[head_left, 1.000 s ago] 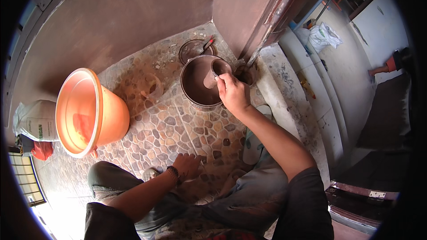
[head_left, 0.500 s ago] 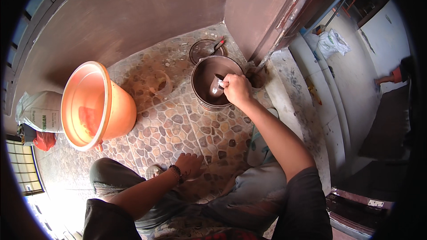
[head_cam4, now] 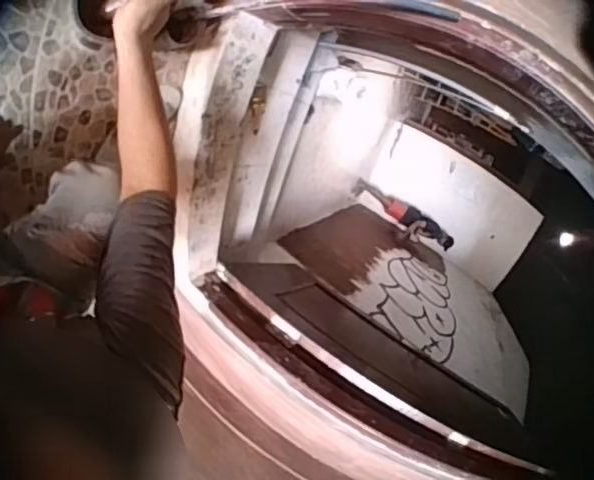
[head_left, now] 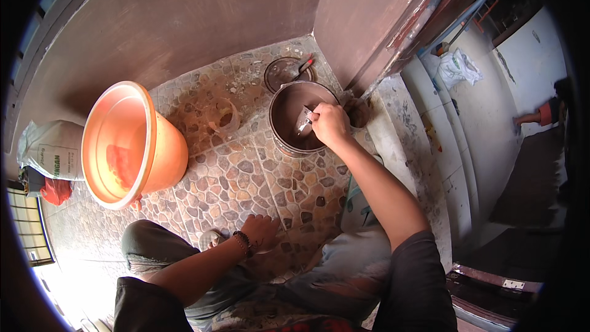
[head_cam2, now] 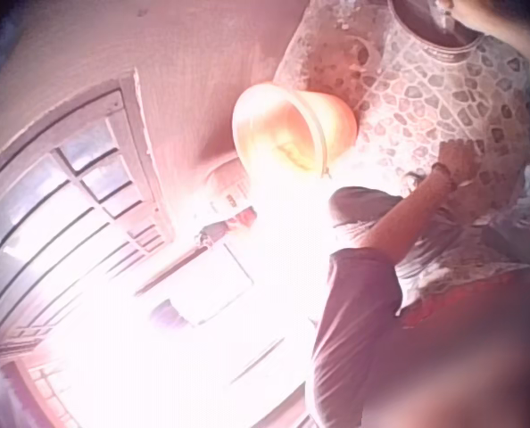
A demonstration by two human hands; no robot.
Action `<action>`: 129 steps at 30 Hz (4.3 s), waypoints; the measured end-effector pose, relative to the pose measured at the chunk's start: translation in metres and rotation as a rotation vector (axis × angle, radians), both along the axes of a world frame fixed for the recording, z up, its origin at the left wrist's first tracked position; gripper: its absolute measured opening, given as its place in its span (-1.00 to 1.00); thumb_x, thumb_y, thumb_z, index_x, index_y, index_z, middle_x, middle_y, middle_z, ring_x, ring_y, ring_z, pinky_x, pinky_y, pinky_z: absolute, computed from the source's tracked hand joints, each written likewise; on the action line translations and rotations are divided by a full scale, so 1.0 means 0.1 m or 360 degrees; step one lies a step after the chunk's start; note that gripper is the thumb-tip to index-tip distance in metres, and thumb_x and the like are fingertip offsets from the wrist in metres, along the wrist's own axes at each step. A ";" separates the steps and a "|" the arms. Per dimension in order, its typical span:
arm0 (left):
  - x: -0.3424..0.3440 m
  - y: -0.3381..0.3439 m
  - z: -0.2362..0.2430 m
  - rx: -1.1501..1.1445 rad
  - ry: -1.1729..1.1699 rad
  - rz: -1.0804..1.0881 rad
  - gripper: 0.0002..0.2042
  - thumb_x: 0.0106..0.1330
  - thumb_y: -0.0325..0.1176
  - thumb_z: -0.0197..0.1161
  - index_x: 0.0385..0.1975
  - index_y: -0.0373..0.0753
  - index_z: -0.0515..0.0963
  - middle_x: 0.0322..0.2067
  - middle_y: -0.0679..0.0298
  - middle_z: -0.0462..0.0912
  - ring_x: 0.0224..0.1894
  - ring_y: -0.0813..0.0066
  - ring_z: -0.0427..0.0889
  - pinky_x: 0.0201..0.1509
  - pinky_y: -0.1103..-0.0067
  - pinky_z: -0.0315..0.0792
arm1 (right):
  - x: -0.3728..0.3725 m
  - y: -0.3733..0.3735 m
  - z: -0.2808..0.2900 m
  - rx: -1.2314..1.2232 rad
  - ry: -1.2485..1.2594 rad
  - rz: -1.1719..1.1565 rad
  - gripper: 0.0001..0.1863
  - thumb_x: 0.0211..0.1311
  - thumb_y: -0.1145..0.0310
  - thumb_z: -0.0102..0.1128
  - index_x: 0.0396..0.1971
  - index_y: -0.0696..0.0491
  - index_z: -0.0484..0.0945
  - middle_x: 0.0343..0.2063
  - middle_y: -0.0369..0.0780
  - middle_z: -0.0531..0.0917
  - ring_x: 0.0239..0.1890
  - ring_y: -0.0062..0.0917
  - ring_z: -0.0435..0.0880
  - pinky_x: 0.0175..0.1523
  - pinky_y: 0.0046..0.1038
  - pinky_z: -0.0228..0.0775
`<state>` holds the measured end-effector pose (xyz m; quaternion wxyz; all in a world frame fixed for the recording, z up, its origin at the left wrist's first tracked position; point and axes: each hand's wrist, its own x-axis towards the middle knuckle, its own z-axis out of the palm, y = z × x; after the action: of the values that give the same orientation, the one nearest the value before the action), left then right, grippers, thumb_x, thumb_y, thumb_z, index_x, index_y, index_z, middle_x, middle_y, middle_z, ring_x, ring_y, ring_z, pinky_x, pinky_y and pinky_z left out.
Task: The person pours water from a plastic cup into a paint bucket and stirs the mixture with a long metal rod. They then use a small cup to scoop paint from the bucket and pour it back, repeating the process.
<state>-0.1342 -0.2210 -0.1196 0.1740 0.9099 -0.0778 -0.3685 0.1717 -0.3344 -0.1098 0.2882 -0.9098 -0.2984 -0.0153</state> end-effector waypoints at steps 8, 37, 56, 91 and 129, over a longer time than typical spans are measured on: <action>0.02 -0.11 0.02 -0.0071 -0.0161 0.0028 -0.56 0.31 -0.04 0.17 0.05 -0.21 0.47 -0.13 0.05 0.66 -0.02 0.05 0.64 0.09 0.16 0.41 | -0.35 -0.11 0.13 0.0041 -0.0366 -0.0014 -0.89 0.23 0.35 0.30 -0.38 0.02 0.55 -0.57 -0.06 0.65 -0.51 -0.12 0.68 -0.43 -0.17 0.50; 0.19 -0.35 -0.06 0.0029 -0.0007 -0.0067 -0.44 0.25 0.07 0.28 0.14 -0.14 0.43 -0.10 0.05 0.65 0.00 0.08 0.64 0.10 0.21 0.40 | -0.08 -0.68 0.09 0.0650 0.0103 -0.0369 -0.83 0.33 0.33 0.34 -0.37 0.12 0.61 -0.65 -0.39 0.58 -0.66 -0.78 0.45 -0.54 -0.60 0.32; 0.21 -0.37 0.02 -0.0004 -0.0093 0.0019 -0.67 0.22 -0.15 0.28 -0.14 -0.25 0.57 -0.19 0.09 0.69 -0.04 0.12 0.68 0.07 0.24 0.43 | 0.10 -0.90 0.31 0.0803 0.0791 -0.0460 -0.72 0.33 0.26 0.33 -0.28 0.22 0.63 -0.56 -0.25 0.68 -0.70 -0.71 0.48 -0.56 -0.62 0.36; 0.20 -0.35 0.00 0.0028 -0.0035 -0.0064 -0.55 0.28 -0.09 0.22 0.06 -0.23 0.46 -0.18 0.04 0.68 -0.05 0.09 0.65 0.06 0.22 0.43 | 0.16 -0.94 0.37 0.0924 0.1038 -0.0615 -0.77 0.30 0.30 0.36 -0.30 0.18 0.64 -0.54 -0.25 0.68 -0.67 -0.72 0.47 -0.54 -0.66 0.32; 0.22 -0.36 -0.01 0.0067 0.0065 -0.0043 -0.57 0.33 -0.17 0.18 0.11 -0.26 0.45 -0.16 0.04 0.67 -0.03 0.11 0.64 0.13 0.25 0.42 | 0.26 -1.01 0.27 0.0859 0.0963 -0.0571 -0.78 0.25 0.28 0.40 -0.28 0.11 0.64 -0.49 -0.29 0.71 -0.65 -0.81 0.47 -0.63 -0.76 0.15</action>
<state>-0.1126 -0.2572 -0.1211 0.1514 0.9044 -0.0789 -0.3910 0.1979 -0.4358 -0.0825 0.5826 -0.8028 -0.0232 0.1246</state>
